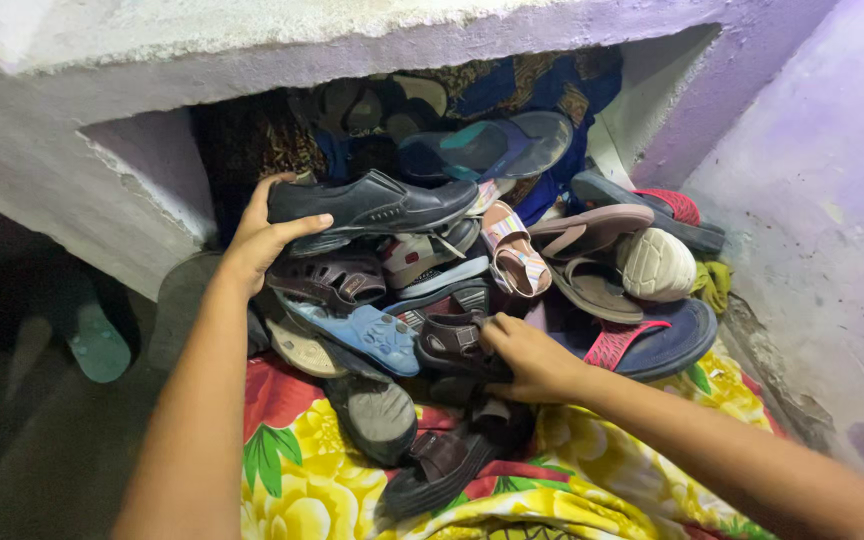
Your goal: The person sits on the floor and organizes a pile of shoes by picking up pairs and placing them on a built-in wall shelf. The person handles sandals, sneakers, and formal shoes, arranging them in rows on the shelf.
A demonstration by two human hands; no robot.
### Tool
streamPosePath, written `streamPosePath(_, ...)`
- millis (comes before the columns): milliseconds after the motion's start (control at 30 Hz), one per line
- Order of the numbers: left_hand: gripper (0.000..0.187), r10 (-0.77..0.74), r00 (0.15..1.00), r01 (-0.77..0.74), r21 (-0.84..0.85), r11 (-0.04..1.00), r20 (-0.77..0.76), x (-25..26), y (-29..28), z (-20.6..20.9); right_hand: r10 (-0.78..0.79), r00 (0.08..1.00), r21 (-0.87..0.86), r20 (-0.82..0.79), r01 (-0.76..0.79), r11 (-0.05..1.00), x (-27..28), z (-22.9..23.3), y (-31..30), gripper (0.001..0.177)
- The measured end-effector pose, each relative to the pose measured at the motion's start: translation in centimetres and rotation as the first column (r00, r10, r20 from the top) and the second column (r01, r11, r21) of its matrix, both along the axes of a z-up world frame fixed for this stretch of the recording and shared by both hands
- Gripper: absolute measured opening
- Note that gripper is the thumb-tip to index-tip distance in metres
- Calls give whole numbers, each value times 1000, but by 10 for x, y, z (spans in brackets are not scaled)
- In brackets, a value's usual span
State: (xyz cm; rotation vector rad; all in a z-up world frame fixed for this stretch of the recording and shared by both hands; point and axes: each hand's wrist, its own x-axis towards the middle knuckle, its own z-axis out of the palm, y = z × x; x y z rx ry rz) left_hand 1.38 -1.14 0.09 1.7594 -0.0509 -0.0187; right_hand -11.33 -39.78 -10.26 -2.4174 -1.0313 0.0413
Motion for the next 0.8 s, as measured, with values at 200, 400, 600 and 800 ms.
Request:
streamPosePath(200,89,8,1000,-8,55,998,1,1,5,-1,-643,751,-103,-150,634,766,16,14,40,118)
streamPosePath(400,90,29,1000,-30,-6,1000,-6,6,4,-8,-613,512,-174,-602,665,726,30,-16,37,161)
streamPosePath(600,90,65,997,-63,48,997,-37,7,6,-9,-604,501,-143,-620,685,714,85,-47,14,156)
streamPosePath(800,93,33,999,-32,60,998,-24,-1,3,0,-302,288,-30,-909,676,736,100,-66,-14,135)
